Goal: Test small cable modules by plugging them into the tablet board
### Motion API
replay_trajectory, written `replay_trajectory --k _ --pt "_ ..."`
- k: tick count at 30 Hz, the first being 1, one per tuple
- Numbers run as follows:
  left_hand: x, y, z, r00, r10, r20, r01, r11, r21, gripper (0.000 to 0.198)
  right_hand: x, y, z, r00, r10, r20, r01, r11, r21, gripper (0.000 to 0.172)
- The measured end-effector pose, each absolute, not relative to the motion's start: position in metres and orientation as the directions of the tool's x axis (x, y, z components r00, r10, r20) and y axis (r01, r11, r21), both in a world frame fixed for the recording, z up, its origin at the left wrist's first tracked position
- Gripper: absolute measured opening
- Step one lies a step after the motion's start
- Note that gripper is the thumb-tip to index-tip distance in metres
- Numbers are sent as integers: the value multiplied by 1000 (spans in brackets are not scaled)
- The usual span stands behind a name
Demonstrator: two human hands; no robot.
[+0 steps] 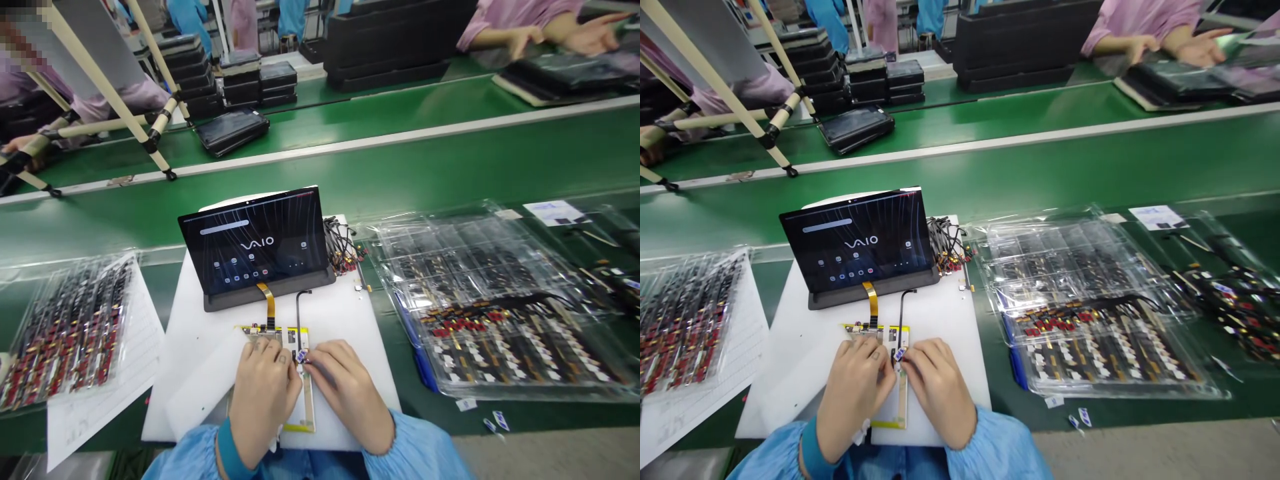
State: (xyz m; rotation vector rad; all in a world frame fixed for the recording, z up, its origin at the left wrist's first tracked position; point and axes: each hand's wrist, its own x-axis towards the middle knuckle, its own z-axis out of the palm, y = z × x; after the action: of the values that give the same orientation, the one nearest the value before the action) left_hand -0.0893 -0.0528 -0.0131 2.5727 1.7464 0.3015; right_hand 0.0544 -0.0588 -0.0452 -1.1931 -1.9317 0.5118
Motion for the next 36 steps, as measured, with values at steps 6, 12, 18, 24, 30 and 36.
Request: replay_trajectory --k 6,12,18,24,30,36 --pt "-94 -55 -9 331 898 291 837 -422 349 16 57 -60 -34 -172 874 455 507 474 -720 8" --pt "-93 -57 -6 308 917 254 599 -395 697 22 60 -72 -22 -119 882 456 505 449 -737 9" --pt "-88 -56 -2 221 945 241 614 -327 718 21 52 -85 -17 15 832 554 714 379 -588 9" --pt "-80 -59 4 242 945 218 582 -321 747 21 39 -91 -17 98 808 580 767 311 -562 13" --pt "-85 -67 -18 291 924 248 551 -374 746 17 44 -90 -8 193 822 535 714 257 -652 15" --pt "-123 -65 -41 337 909 244 649 -412 639 12 96 -111 0 385 674 630 822 61 -567 14"
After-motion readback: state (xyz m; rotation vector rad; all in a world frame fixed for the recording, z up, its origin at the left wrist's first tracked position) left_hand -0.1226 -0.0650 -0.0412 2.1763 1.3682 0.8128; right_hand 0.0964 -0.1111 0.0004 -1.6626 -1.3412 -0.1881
